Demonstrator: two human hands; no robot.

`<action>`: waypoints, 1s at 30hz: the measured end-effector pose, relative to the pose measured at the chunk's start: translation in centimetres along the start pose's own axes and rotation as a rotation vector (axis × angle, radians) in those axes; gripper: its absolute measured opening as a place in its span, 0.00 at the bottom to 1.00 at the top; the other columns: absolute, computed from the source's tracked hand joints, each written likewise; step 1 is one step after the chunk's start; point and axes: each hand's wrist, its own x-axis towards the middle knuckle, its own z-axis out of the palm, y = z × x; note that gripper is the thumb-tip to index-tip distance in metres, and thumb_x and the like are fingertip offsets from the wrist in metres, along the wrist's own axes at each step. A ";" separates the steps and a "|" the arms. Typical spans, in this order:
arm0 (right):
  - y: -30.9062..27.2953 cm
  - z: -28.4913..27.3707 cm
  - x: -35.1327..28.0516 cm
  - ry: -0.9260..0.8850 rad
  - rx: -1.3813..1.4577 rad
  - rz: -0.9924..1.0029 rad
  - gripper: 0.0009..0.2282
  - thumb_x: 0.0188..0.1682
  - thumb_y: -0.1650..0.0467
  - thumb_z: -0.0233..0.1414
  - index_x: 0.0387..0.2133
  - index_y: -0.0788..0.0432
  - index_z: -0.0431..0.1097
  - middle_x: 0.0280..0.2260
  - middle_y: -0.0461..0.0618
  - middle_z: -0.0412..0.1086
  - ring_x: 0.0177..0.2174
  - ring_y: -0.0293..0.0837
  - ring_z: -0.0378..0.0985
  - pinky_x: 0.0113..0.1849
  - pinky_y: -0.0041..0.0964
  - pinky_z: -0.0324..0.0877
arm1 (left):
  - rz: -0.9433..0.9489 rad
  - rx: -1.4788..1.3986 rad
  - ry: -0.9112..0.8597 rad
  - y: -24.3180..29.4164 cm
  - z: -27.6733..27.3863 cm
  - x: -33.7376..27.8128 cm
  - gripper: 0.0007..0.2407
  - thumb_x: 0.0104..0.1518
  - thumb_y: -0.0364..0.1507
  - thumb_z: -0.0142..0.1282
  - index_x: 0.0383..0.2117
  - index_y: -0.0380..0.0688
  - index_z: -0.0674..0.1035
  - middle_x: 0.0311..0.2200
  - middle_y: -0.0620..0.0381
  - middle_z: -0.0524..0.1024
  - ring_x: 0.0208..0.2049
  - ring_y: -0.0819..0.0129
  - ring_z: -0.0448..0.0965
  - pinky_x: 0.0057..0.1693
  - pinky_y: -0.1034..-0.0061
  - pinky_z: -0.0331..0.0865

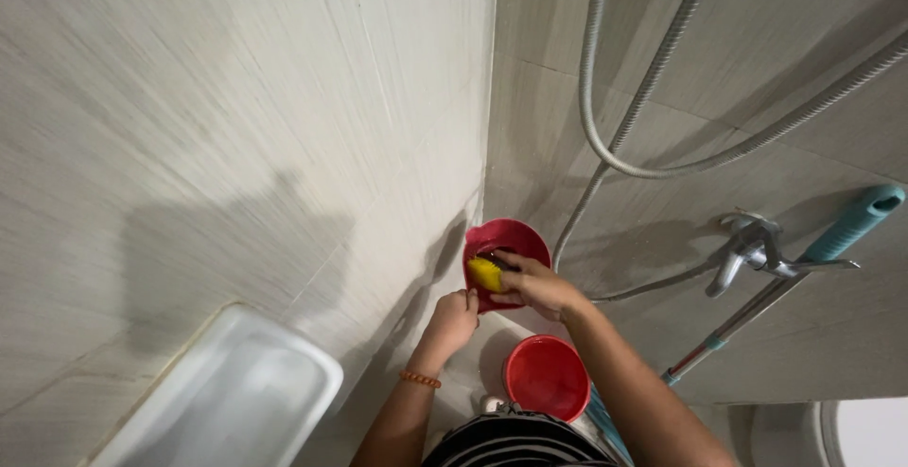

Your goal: The person cleans the tiled bathroom walls using a yellow scrub brush and water from a red bucket. They repeatedly dip the brush into the bucket and scrub the wall surfaces around the shower area and a wall-mounted soap dish.

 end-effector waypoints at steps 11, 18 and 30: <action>-2.2 0.1 -0.3 0.000 -1.197 -0.200 0.36 0.43 0.79 0.57 0.64 0.31 0.59 0.59 0.57 0.62 0.54 0.55 0.71 0.53 0.44 0.69 | 0.036 0.020 0.016 -1.1 -0.7 -0.1 0.21 0.68 0.34 0.39 0.23 0.29 0.78 0.19 0.37 0.76 0.24 0.45 0.79 0.40 0.56 0.72; -1.7 -0.6 1.6 0.082 -1.491 -0.454 0.28 0.44 0.77 0.54 0.59 0.37 0.68 0.51 0.49 0.72 0.47 0.51 0.80 0.48 0.45 0.75 | -0.051 -0.041 -0.018 0.8 -2.3 -1.5 0.21 0.68 0.35 0.38 0.25 0.30 0.79 0.19 0.40 0.78 0.24 0.50 0.81 0.41 0.59 0.74; -4.2 -0.8 2.2 0.044 -1.026 -0.769 0.19 0.34 0.69 0.69 0.40 0.61 0.76 0.44 0.55 0.70 0.42 0.52 0.76 0.44 0.45 0.75 | -0.069 -0.105 0.012 1.1 -3.2 -1.6 0.21 0.68 0.35 0.39 0.25 0.29 0.79 0.19 0.42 0.78 0.25 0.51 0.80 0.41 0.60 0.73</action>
